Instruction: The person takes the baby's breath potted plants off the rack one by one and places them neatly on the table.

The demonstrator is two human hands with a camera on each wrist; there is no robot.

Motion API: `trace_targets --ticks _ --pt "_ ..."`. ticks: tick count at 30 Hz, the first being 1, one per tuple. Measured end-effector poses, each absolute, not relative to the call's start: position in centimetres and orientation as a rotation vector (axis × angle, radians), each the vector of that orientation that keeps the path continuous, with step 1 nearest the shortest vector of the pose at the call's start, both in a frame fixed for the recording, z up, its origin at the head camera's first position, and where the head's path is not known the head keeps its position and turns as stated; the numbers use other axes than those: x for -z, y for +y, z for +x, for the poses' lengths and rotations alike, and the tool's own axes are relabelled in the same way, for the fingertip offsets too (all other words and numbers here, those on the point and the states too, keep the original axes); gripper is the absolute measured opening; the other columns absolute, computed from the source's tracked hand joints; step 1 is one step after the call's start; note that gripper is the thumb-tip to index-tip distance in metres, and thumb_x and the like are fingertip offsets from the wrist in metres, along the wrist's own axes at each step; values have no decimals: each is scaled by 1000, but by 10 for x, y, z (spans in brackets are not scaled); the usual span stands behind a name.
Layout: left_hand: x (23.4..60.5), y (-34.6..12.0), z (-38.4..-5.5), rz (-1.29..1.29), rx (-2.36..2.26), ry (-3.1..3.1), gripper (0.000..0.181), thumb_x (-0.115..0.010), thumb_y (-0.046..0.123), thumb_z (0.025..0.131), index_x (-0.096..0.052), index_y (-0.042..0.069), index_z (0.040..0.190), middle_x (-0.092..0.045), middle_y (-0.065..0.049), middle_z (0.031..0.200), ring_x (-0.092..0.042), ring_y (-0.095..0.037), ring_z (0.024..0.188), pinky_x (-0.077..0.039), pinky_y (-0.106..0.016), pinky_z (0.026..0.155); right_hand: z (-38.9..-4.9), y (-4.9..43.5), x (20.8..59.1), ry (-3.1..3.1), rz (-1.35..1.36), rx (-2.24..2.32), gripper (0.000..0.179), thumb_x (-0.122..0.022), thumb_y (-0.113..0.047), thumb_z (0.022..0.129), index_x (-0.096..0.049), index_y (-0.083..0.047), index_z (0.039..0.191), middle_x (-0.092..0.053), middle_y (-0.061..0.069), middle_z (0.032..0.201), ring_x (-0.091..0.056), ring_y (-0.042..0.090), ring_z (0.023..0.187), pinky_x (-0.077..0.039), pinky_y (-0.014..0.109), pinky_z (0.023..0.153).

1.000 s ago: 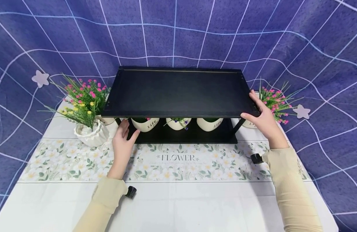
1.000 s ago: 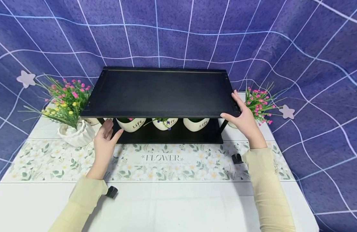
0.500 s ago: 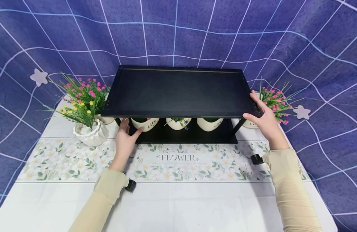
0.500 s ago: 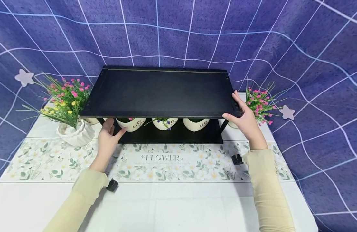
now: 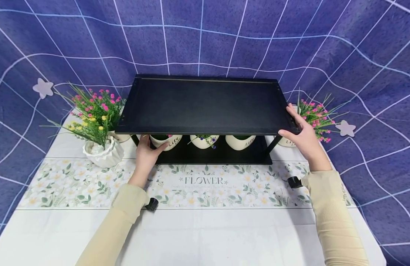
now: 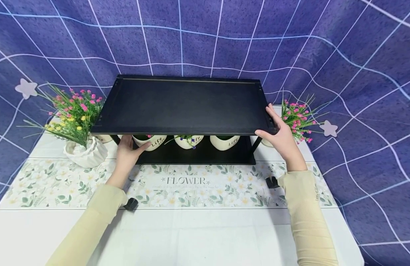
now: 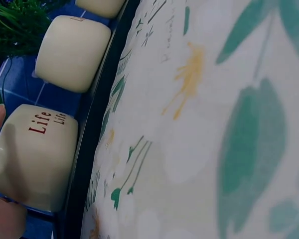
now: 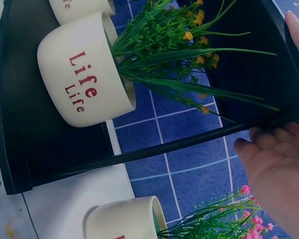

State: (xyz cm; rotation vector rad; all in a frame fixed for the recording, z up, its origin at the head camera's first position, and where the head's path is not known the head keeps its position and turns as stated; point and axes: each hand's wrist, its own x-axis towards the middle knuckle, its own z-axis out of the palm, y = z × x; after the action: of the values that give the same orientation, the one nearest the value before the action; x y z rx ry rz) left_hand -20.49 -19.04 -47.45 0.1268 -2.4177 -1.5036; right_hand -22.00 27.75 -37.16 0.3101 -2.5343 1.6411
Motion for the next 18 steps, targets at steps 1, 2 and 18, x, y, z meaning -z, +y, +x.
trace_targets --ticks 1,2,18 --pt "475 -190 -206 119 1505 -2420 69 -80 25 81 -47 5 138 -48 -18 137 -50 -31 129 -41 -44 109 -220 277 371 -2539 305 -1638 74 -69 -7 89 -32 -15 153 -19 -6 163 -16 6 150 -27 0 104" --pt "475 -191 -208 111 1510 -2421 68 -80 25 81 -48 4 136 -49 -18 136 -51 -32 126 -42 -45 107 -219 278 371 -2543 302 -1637 74 -69 -8 89 -32 -15 153 -19 -6 163 -17 6 150 -27 -1 104" --pt "477 -191 -218 213 1407 -2539 62 -79 35 80 -55 -6 121 -59 -24 119 -59 -38 105 -49 -50 93 -217 275 368 -2562 296 -1577 73 -70 -11 89 -33 -15 152 -19 0 163 -17 5 149 -25 -2 104"
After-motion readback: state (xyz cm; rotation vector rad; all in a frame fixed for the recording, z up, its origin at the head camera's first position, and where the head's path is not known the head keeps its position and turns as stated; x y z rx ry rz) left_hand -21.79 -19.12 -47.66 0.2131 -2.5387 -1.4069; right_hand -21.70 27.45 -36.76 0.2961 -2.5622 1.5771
